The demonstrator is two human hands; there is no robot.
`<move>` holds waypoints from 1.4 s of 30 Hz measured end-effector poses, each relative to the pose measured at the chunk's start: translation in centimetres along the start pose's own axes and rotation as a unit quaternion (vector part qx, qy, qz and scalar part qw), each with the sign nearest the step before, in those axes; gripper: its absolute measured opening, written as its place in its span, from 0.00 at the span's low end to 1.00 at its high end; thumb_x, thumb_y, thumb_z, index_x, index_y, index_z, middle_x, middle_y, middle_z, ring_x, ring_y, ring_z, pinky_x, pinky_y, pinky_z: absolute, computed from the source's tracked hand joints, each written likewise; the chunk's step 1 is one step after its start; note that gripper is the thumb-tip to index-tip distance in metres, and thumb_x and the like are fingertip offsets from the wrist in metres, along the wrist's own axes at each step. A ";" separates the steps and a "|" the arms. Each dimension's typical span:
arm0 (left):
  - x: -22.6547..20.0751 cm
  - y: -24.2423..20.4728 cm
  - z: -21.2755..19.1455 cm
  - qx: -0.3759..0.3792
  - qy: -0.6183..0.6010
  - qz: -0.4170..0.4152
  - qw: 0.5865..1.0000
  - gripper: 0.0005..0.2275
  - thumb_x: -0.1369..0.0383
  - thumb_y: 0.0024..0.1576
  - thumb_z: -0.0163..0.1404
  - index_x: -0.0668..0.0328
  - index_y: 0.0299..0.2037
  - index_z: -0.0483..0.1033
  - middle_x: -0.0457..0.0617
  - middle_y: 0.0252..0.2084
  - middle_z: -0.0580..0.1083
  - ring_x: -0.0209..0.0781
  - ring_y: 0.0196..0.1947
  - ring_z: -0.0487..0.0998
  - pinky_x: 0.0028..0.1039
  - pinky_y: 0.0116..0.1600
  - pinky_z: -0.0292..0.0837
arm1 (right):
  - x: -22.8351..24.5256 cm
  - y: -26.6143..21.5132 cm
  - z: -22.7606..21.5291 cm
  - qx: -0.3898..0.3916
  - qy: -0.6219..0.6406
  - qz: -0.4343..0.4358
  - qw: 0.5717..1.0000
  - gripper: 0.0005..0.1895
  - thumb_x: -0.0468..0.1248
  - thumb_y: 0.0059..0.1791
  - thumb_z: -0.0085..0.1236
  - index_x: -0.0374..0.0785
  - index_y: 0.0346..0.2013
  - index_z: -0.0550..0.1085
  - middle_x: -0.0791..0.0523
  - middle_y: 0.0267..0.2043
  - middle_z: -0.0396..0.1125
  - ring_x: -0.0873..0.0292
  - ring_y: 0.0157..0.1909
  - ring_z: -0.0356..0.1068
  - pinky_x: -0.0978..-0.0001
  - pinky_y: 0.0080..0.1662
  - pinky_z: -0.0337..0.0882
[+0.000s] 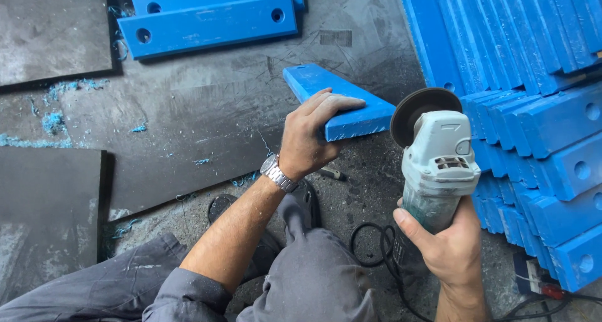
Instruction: Grinding and deburring the edges of blue plastic components using an angle grinder and a deburring tool.
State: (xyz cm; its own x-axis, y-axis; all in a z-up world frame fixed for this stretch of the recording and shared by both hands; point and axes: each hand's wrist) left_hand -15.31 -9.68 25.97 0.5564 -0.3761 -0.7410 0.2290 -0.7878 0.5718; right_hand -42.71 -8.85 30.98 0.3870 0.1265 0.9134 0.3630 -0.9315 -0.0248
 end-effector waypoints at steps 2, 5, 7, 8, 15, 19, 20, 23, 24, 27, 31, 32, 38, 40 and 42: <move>0.1 -0.1 -0.2 0.002 -0.002 -0.003 1.000 0.24 0.74 0.47 0.66 0.49 0.55 0.76 0.48 0.53 0.79 0.52 0.56 0.80 0.43 0.71 0.70 | 0.4 -0.1 0.7 0.010 -0.010 0.005 1.000 0.30 0.31 0.40 0.69 0.31 0.55 0.68 0.53 0.42 0.75 0.60 0.44 0.76 0.67 0.50 0.75; 0.3 -0.1 0.1 0.003 -0.008 0.000 1.000 0.24 0.73 0.47 0.66 0.50 0.56 0.76 0.48 0.53 0.79 0.51 0.56 0.80 0.43 0.72 0.69 | 0.6 -0.1 0.9 0.024 -0.035 0.011 0.999 0.29 0.32 0.39 0.70 0.32 0.53 0.69 0.53 0.41 0.75 0.60 0.43 0.77 0.67 0.49 0.75; 0.3 -0.1 0.2 0.002 -0.010 0.001 1.000 0.25 0.73 0.47 0.66 0.50 0.56 0.76 0.48 0.53 0.79 0.50 0.57 0.81 0.43 0.73 0.69 | 0.6 -0.2 0.9 0.032 -0.049 0.012 0.998 0.28 0.32 0.39 0.71 0.32 0.52 0.70 0.53 0.41 0.76 0.60 0.43 0.77 0.66 0.49 0.75; 0.3 -0.1 0.1 -0.004 -0.006 0.004 1.000 0.25 0.73 0.46 0.66 0.50 0.56 0.76 0.48 0.53 0.79 0.51 0.57 0.80 0.43 0.72 0.69 | 0.5 -0.2 0.9 0.028 -0.037 0.012 0.999 0.28 0.31 0.39 0.70 0.32 0.52 0.70 0.53 0.41 0.75 0.60 0.43 0.76 0.67 0.49 0.75; 0.3 -0.3 0.2 -0.008 -0.004 0.000 1.000 0.24 0.73 0.47 0.66 0.49 0.56 0.76 0.48 0.54 0.79 0.50 0.57 0.80 0.42 0.72 0.71 | 0.4 0.2 0.7 -0.009 0.033 0.020 0.999 0.30 0.31 0.41 0.68 0.33 0.56 0.68 0.54 0.42 0.74 0.61 0.42 0.76 0.67 0.48 0.76; 0.2 -0.1 0.3 -0.015 -0.017 0.001 1.000 0.24 0.72 0.47 0.66 0.50 0.55 0.76 0.49 0.53 0.78 0.50 0.57 0.80 0.42 0.71 0.69 | 1.2 0.0 1.6 0.015 -0.011 0.015 1.000 0.31 0.32 0.39 0.70 0.33 0.55 0.68 0.53 0.41 0.74 0.61 0.42 0.76 0.67 0.49 0.75; 0.3 -0.1 0.3 -0.018 -0.011 0.004 1.000 0.23 0.74 0.48 0.64 0.51 0.55 0.76 0.49 0.53 0.79 0.51 0.57 0.80 0.41 0.70 0.71 | 1.6 0.0 2.0 0.033 -0.044 -0.006 0.998 0.32 0.32 0.38 0.71 0.32 0.54 0.68 0.53 0.42 0.74 0.60 0.43 0.76 0.67 0.49 0.75; 0.5 -0.4 0.4 -0.020 -0.019 -0.002 1.000 0.20 0.75 0.50 0.62 0.52 0.54 0.76 0.48 0.53 0.79 0.51 0.57 0.80 0.38 0.66 0.75 | 2.7 0.1 2.6 0.058 -0.098 -0.041 0.993 0.35 0.33 0.36 0.73 0.31 0.54 0.68 0.51 0.45 0.73 0.59 0.46 0.75 0.66 0.50 0.73; 0.6 -0.5 0.5 -0.020 -0.033 -0.010 0.999 0.19 0.75 0.52 0.62 0.52 0.53 0.76 0.48 0.53 0.79 0.50 0.56 0.81 0.36 0.62 0.77 | 3.0 0.1 2.7 0.064 -0.120 -0.057 0.989 0.37 0.33 0.35 0.73 0.30 0.55 0.67 0.51 0.47 0.73 0.59 0.48 0.74 0.66 0.51 0.72; 0.1 -0.2 -0.1 -0.036 -0.029 0.008 0.999 0.20 0.74 0.51 0.62 0.52 0.53 0.76 0.48 0.52 0.79 0.50 0.56 0.80 0.37 0.61 0.77 | 2.2 -0.1 2.3 0.050 -0.048 -0.009 0.998 0.36 0.33 0.36 0.71 0.32 0.56 0.66 0.52 0.45 0.73 0.60 0.45 0.75 0.66 0.49 0.74; -0.4 0.1 -0.4 -0.028 -0.035 -0.009 0.999 0.20 0.75 0.50 0.62 0.50 0.53 0.77 0.49 0.52 0.78 0.48 0.54 0.81 0.35 0.59 0.78 | 0.8 -0.4 1.1 0.017 0.040 0.047 0.998 0.32 0.32 0.39 0.68 0.34 0.56 0.67 0.53 0.42 0.74 0.61 0.41 0.76 0.67 0.47 0.76; -0.4 0.1 -0.3 -0.026 -0.037 -0.014 0.999 0.20 0.75 0.50 0.61 0.49 0.54 0.77 0.48 0.52 0.79 0.47 0.54 0.81 0.34 0.59 0.78 | 0.6 -0.5 0.9 0.013 0.036 0.043 0.998 0.31 0.32 0.40 0.68 0.34 0.56 0.68 0.53 0.42 0.74 0.60 0.42 0.76 0.66 0.48 0.76; -0.3 0.1 -0.6 -0.023 -0.045 -0.008 0.999 0.20 0.75 0.51 0.61 0.50 0.54 0.77 0.48 0.51 0.78 0.48 0.54 0.81 0.35 0.59 0.78 | 1.8 -0.2 2.4 0.068 -0.058 -0.007 0.996 0.30 0.33 0.38 0.71 0.32 0.53 0.71 0.52 0.43 0.74 0.59 0.44 0.76 0.66 0.50 0.74; -0.3 0.3 -0.6 -0.022 -0.051 -0.008 0.998 0.19 0.74 0.52 0.61 0.51 0.54 0.77 0.48 0.51 0.78 0.47 0.54 0.81 0.34 0.59 0.78 | 2.6 0.1 3.0 0.084 -0.088 -0.030 0.992 0.33 0.34 0.36 0.72 0.32 0.53 0.70 0.51 0.45 0.74 0.59 0.46 0.75 0.65 0.51 0.73; -0.3 0.2 -0.7 -0.021 -0.058 0.000 0.998 0.21 0.68 0.49 0.66 0.54 0.53 0.76 0.50 0.51 0.77 0.50 0.52 0.80 0.36 0.56 0.77 | 3.3 0.0 3.2 0.094 -0.107 -0.059 0.988 0.38 0.35 0.34 0.73 0.30 0.56 0.68 0.51 0.49 0.72 0.59 0.50 0.73 0.65 0.53 0.71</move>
State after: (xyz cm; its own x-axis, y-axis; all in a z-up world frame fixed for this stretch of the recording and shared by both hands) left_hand -14.88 -9.39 26.49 0.4612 -0.4324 -0.7748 0.2641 -0.7668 0.5850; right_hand -38.70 -7.33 32.63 0.4954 0.3177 0.8085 0.5593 -0.8288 -0.0170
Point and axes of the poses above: each hand's wrist, its own y-axis towards the middle knuckle, its own z-axis out of the palm, x = y × z
